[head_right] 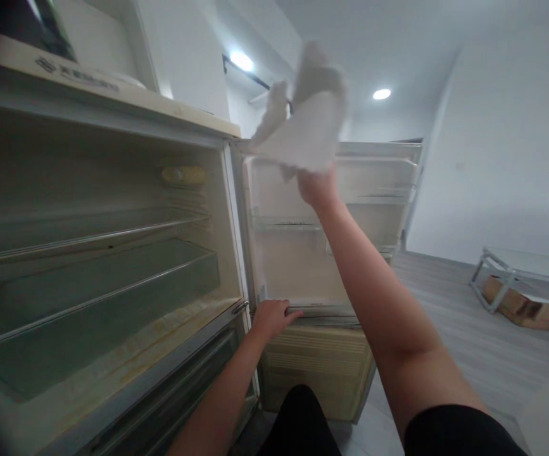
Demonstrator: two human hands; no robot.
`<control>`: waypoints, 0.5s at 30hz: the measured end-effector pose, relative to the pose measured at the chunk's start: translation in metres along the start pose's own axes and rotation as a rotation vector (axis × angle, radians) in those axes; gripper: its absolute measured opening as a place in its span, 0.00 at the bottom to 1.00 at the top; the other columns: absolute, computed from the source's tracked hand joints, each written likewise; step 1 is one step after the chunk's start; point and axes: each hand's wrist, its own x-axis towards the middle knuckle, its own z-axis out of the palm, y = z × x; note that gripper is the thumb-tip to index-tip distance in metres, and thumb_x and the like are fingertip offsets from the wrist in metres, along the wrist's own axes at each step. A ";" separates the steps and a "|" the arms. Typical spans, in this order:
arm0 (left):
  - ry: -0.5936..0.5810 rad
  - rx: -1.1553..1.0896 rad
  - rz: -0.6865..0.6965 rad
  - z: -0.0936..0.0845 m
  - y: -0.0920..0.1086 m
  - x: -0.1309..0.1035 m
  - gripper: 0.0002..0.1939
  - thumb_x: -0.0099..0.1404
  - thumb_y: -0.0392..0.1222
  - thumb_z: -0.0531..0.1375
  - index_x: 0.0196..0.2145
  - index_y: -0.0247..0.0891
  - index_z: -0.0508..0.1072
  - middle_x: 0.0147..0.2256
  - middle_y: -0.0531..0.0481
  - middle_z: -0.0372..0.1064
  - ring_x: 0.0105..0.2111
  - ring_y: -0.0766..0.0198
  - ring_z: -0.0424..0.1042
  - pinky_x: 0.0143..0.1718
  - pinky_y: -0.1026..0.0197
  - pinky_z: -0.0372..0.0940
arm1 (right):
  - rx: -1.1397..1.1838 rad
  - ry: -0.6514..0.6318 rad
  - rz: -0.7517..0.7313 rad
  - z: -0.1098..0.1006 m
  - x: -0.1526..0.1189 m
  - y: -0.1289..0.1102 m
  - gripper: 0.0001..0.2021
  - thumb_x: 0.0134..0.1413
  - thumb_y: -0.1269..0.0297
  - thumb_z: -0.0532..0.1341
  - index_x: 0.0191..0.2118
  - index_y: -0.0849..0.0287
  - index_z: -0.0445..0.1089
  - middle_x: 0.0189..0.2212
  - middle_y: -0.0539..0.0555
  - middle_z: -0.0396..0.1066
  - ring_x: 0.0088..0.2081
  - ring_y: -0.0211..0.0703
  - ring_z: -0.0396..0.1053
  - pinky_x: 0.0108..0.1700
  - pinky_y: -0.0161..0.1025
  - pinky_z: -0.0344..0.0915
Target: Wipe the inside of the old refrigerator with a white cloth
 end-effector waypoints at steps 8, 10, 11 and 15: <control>-0.028 0.001 -0.005 -0.003 -0.005 -0.003 0.34 0.67 0.71 0.48 0.34 0.39 0.78 0.34 0.40 0.80 0.38 0.48 0.79 0.40 0.50 0.68 | -0.100 -0.408 -0.533 0.032 0.009 -0.036 0.25 0.63 0.59 0.57 0.62 0.67 0.66 0.71 0.63 0.49 0.69 0.59 0.48 0.70 0.51 0.49; -0.032 0.001 -0.004 -0.004 -0.006 -0.004 0.33 0.67 0.71 0.48 0.33 0.40 0.78 0.34 0.41 0.80 0.38 0.48 0.79 0.41 0.50 0.68 | -0.144 -0.381 -0.505 0.032 0.010 -0.035 0.27 0.61 0.57 0.59 0.63 0.66 0.64 0.71 0.64 0.49 0.69 0.61 0.47 0.70 0.56 0.48; -0.032 0.002 -0.003 -0.004 -0.007 -0.005 0.33 0.67 0.71 0.48 0.33 0.40 0.78 0.34 0.41 0.80 0.39 0.48 0.79 0.42 0.50 0.68 | -0.168 -0.363 -0.489 0.029 0.009 -0.035 0.29 0.61 0.56 0.60 0.63 0.66 0.63 0.70 0.66 0.50 0.69 0.63 0.48 0.69 0.58 0.48; -0.034 -0.002 0.003 -0.004 -0.008 -0.007 0.33 0.67 0.71 0.48 0.35 0.40 0.78 0.34 0.41 0.80 0.40 0.48 0.79 0.43 0.49 0.68 | -0.270 -0.282 -0.346 0.014 0.004 -0.024 0.30 0.62 0.53 0.59 0.63 0.69 0.63 0.66 0.72 0.56 0.64 0.69 0.54 0.62 0.63 0.55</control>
